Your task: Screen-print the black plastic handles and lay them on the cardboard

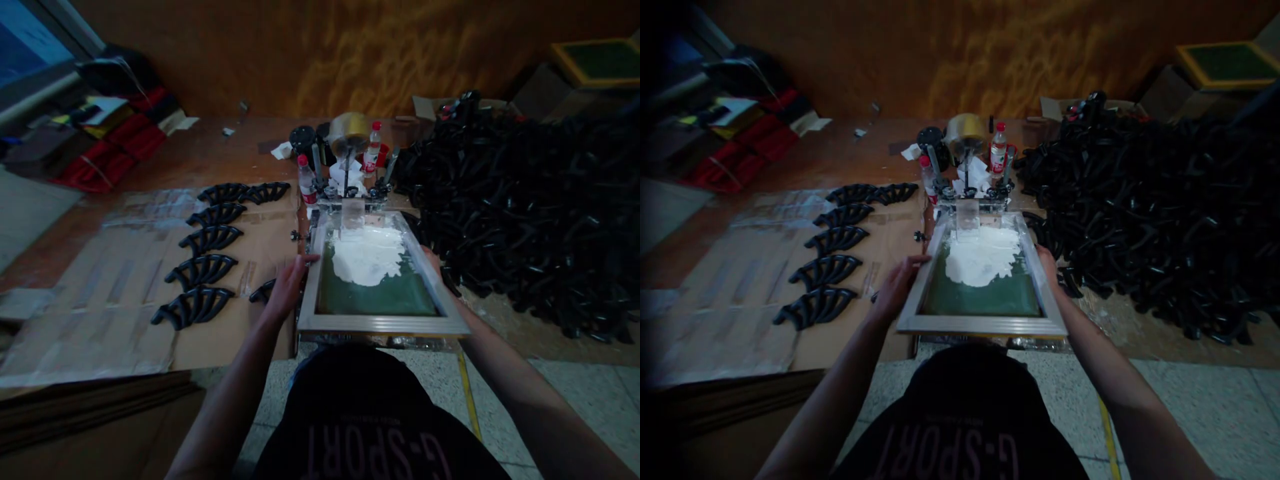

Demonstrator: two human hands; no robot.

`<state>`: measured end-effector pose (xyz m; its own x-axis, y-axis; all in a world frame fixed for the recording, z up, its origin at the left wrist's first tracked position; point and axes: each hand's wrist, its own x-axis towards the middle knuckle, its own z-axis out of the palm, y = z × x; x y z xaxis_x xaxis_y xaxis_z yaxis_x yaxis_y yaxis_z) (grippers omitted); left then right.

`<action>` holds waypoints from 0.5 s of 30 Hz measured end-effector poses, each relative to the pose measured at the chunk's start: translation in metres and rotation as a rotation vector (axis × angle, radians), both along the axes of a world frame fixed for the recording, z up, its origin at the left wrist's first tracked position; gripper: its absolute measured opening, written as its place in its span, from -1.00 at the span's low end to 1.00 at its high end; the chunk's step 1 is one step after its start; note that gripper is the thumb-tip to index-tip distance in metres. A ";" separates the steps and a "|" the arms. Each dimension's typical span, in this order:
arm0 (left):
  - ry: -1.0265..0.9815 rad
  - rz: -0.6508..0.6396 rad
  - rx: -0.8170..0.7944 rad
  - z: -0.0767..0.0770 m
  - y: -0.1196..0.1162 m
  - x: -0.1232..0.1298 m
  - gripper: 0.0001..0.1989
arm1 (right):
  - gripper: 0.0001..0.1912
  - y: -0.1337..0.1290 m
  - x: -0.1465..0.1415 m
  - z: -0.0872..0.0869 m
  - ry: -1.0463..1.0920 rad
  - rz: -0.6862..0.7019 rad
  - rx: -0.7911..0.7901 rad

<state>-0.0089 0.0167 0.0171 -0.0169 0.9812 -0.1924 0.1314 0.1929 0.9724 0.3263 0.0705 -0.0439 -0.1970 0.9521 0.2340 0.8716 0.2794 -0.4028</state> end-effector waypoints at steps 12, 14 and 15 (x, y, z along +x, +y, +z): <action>0.280 -0.096 -0.109 -0.110 -0.004 -0.003 -0.36 | -0.82 0.037 -0.111 0.038 -0.292 0.314 -0.192; 0.261 -0.090 -0.109 -0.111 -0.004 -0.004 -0.36 | -0.83 0.018 -0.101 0.032 -0.284 0.463 -0.174; 0.247 -0.086 -0.111 -0.111 -0.005 -0.004 -0.36 | -0.82 0.010 -0.094 0.031 -0.262 0.565 -0.153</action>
